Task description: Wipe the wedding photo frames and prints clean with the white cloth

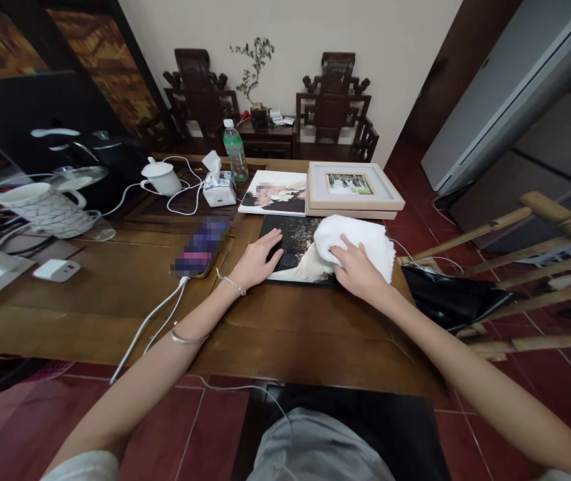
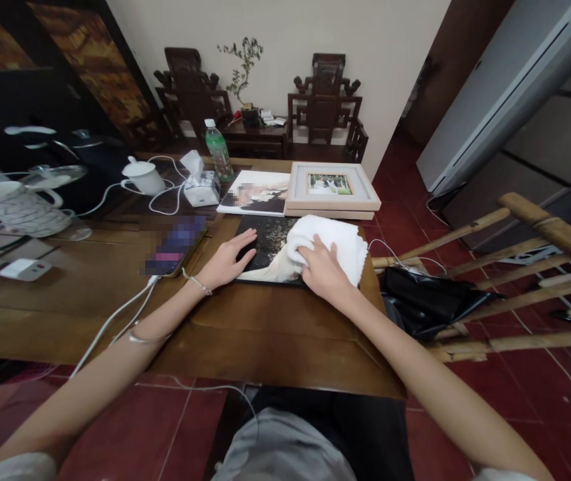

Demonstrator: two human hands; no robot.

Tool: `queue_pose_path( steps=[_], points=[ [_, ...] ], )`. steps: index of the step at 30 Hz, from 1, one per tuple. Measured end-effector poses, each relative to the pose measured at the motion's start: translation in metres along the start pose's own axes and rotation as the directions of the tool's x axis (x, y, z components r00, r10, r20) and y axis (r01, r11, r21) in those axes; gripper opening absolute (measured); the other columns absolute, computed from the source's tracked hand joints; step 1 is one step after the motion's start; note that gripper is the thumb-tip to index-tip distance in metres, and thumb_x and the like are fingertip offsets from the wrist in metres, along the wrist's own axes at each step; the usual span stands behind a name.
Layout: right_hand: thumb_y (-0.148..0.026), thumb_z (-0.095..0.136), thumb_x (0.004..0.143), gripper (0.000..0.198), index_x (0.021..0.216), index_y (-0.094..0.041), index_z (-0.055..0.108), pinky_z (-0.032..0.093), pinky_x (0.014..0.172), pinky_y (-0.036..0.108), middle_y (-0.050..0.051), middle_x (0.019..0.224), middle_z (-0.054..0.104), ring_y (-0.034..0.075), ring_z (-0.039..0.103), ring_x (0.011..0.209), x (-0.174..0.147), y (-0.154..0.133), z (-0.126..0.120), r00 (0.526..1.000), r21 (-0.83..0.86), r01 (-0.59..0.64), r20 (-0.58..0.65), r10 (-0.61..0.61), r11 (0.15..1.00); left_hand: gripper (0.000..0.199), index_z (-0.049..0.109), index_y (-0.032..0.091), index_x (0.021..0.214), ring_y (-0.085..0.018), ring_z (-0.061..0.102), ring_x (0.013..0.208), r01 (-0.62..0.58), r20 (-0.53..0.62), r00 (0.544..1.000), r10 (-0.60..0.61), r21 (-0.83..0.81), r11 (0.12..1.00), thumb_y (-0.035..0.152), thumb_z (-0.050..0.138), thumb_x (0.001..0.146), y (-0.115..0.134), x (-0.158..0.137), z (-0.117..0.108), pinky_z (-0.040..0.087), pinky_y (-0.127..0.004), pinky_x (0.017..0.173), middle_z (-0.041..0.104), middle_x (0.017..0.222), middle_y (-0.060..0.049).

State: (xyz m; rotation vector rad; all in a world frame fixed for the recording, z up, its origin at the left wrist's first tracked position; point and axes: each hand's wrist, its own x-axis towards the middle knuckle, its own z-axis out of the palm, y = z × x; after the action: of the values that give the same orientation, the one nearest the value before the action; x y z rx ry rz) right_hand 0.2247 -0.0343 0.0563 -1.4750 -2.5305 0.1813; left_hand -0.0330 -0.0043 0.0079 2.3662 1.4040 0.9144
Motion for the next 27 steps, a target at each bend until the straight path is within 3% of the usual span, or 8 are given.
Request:
queue_pose_path(
  steps=[2,5,9,12,15,23,25,27],
  points=[
    [-0.007,0.036,0.08,0.042,0.116,-0.012,0.058,0.034,0.098,0.058,0.02,0.122,0.06,0.037,0.039,0.131,0.026,-0.015,0.0,1.0,0.035,-0.024,-0.007,0.024,0.999,0.047,0.055,0.012,0.13,-0.026,0.041,0.135,0.008,0.002,1.0,-0.008,0.003,1.0,0.038,0.043,0.093,0.001,0.0,-0.001,0.033,-0.046,0.113,0.049,0.142,-0.015],
    [-0.008,0.035,0.08,0.041,0.113,-0.014,0.059,0.042,0.09,0.041,0.016,0.113,0.065,0.03,0.056,0.11,0.07,-0.038,-0.004,0.997,0.165,0.063,-0.057,-0.054,0.984,0.046,0.055,0.012,0.129,-0.027,0.041,0.135,0.002,0.008,1.0,-0.002,0.003,1.0,0.037,0.044,0.093,0.004,0.0,-0.004,0.032,-0.045,0.114,0.05,0.141,-0.013],
    [-0.011,0.037,0.079,0.036,0.103,-0.014,0.063,0.043,0.082,0.032,0.011,0.106,0.069,0.027,0.06,0.096,0.118,-0.059,-0.005,0.981,0.27,0.195,-0.068,-0.184,0.943,0.041,0.058,0.013,0.125,-0.027,0.05,0.128,-0.025,0.025,0.999,0.025,-0.005,1.0,0.033,0.043,0.093,0.008,0.001,-0.009,0.038,-0.044,0.11,0.056,0.135,-0.012],
    [-0.014,0.038,0.08,0.034,0.101,-0.013,0.064,0.043,0.081,0.032,0.012,0.105,0.069,0.028,0.06,0.095,0.127,-0.063,-0.006,0.979,0.264,0.203,-0.028,-0.203,0.943,0.039,0.059,0.013,0.124,-0.026,0.054,0.123,-0.028,0.029,0.999,0.028,0.0,1.0,0.032,0.042,0.093,0.008,0.0,-0.01,0.041,-0.043,0.107,0.059,0.131,-0.012],
    [-0.011,0.037,0.078,0.036,0.102,-0.013,0.064,0.042,0.085,0.033,0.012,0.109,0.068,0.027,0.059,0.098,0.111,-0.048,-0.009,0.985,0.235,0.169,-0.059,-0.159,0.957,0.043,0.057,0.011,0.127,-0.025,0.048,0.13,-0.026,0.014,1.0,0.026,-0.001,1.0,0.034,0.043,0.094,0.004,-0.001,-0.007,0.037,-0.043,0.111,0.054,0.137,-0.014],
    [-0.01,0.036,0.079,0.035,0.102,-0.013,0.062,0.044,0.086,0.041,0.017,0.104,0.068,0.03,0.06,0.101,0.018,0.044,-0.025,0.997,0.045,-0.069,-0.044,0.071,0.997,0.046,0.056,0.011,0.128,-0.024,0.042,0.135,-0.019,-0.007,1.0,0.019,0.006,1.0,0.038,0.043,0.094,-0.001,-0.001,0.0,0.033,-0.044,0.114,0.05,0.141,-0.015],
    [-0.005,0.036,0.077,0.039,0.105,-0.012,0.062,0.04,0.095,0.052,0.02,0.12,0.063,0.034,0.051,0.121,-0.009,0.045,-0.019,0.997,-0.048,-0.071,-0.017,0.071,0.996,0.045,0.056,0.013,0.128,-0.024,0.042,0.135,-0.014,-0.014,1.0,0.014,0.008,1.0,0.038,0.042,0.093,-0.001,-0.001,0.0,0.033,-0.045,0.114,0.05,0.141,-0.014],
    [-0.001,0.035,0.074,0.044,0.105,-0.012,0.065,0.028,0.101,0.066,0.018,0.143,0.046,0.039,0.027,0.139,-0.037,0.032,-0.011,1.0,-0.129,-0.011,0.009,0.012,0.992,0.045,0.056,0.013,0.128,-0.025,0.042,0.135,-0.009,-0.017,1.0,0.009,0.011,1.0,0.038,0.042,0.093,0.0,0.0,0.0,0.033,-0.046,0.114,0.05,0.141,-0.014]
  ],
)
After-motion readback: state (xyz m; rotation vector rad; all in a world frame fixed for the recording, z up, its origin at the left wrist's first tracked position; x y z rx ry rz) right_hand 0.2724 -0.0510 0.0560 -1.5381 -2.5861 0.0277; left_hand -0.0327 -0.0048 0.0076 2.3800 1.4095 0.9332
